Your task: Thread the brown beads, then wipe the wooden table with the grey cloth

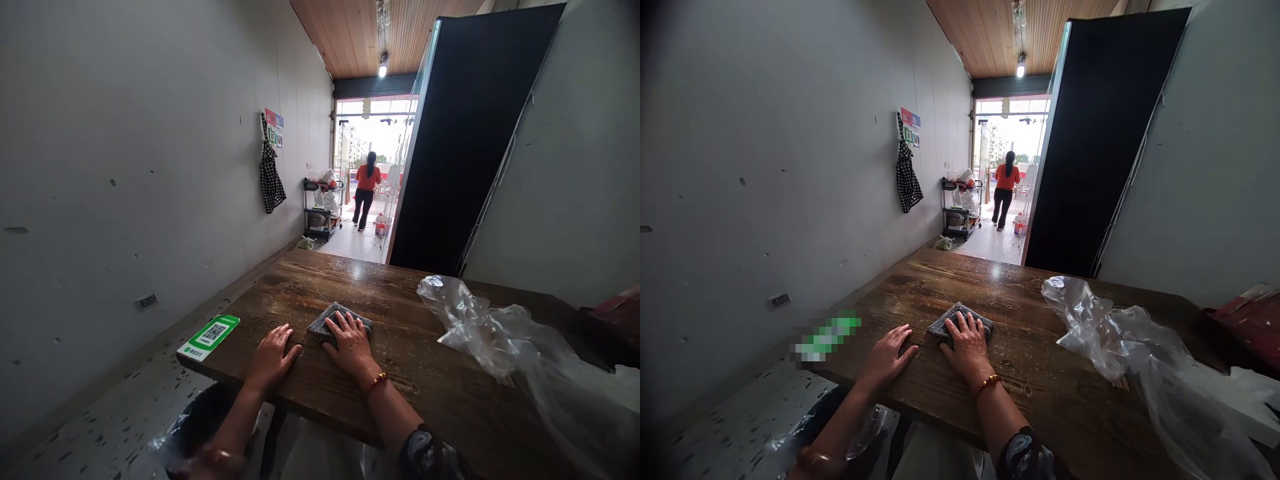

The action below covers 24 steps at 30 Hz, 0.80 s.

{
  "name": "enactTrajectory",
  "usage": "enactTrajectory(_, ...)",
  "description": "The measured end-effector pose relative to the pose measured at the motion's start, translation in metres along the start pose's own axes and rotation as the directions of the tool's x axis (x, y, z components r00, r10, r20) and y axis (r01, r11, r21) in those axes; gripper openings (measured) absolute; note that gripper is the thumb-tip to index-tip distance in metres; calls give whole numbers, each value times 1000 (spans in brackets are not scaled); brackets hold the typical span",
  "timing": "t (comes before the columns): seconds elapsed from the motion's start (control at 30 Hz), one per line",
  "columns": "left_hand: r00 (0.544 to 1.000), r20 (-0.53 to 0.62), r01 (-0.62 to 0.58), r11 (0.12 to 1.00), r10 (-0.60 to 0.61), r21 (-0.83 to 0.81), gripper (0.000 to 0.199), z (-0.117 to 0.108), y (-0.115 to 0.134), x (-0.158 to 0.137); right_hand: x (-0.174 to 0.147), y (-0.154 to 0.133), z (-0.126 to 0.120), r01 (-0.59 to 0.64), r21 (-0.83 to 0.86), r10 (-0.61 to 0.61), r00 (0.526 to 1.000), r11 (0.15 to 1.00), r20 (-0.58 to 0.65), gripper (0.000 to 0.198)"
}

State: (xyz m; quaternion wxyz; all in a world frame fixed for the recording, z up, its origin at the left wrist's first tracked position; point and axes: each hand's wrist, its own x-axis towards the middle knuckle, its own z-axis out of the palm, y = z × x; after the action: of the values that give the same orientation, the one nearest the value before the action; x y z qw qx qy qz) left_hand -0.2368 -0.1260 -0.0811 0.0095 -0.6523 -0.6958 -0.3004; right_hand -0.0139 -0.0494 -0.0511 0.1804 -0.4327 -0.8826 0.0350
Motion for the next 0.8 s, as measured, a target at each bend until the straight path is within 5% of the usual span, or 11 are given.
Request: enactTrajectory(0.8,1000,-5,-18,1000,17,-10,46,-2,4,-1,1,1,-2,42,25,-42,999,999,-16,53)
